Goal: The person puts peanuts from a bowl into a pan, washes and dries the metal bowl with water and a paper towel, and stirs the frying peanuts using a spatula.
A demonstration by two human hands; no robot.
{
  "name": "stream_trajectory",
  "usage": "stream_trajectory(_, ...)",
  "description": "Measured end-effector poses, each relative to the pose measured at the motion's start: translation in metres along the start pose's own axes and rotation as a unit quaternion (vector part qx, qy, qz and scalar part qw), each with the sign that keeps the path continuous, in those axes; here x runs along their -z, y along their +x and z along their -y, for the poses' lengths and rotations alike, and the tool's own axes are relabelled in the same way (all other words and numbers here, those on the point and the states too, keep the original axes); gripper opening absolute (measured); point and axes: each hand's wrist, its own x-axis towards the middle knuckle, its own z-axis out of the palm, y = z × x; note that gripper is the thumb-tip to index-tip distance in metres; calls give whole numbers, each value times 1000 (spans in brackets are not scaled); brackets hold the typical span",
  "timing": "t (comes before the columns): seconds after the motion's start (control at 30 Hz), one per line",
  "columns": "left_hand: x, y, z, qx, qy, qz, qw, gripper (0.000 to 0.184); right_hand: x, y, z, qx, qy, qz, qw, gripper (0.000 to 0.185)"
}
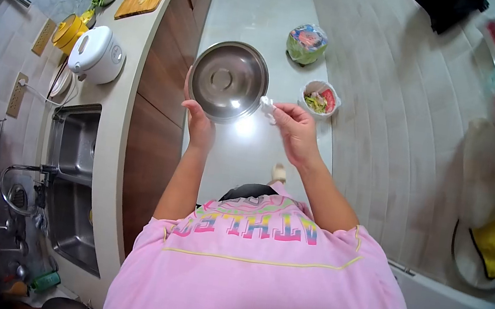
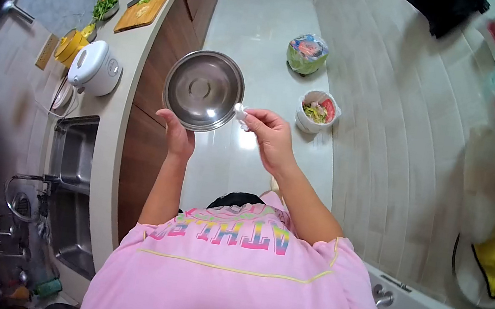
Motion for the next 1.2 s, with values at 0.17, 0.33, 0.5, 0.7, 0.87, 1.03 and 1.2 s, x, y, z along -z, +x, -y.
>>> stream_trajectory(0.17, 38, 76, 53, -42, 92, 46, 994, 88, 9, 78, 4, 273, -406, 21, 872, 11)
stream_trajectory(0.33, -41, 128, 77, -117, 177, 2, 977, 84, 18, 154, -5, 286, -464, 138, 827, 7)
stream_trajectory(0.5, -71, 197, 112, 57, 55, -43, 996, 75, 64, 226, 37, -43, 14, 83, 996, 9)
stream_trajectory(0.7, -85, 240, 138, 88, 25, -56, 994, 75, 229, 279, 31, -41, -101, -129, 986, 12)
stream_trajectory(0.87, -89, 253, 139, 136, 50, -92, 985, 73, 354, 277, -24, -122, -325, -222, 911, 10)
stream_trajectory(1.03, -76, 262, 135, 157, 78, -153, 973, 71, 459, 302, -74, -142, -516, -201, 820, 24)
stream_trajectory(1.2, -54, 285, 115, 139, 0, -155, 978, 70, 434, 337, -53, -24, -663, -160, 731, 34)
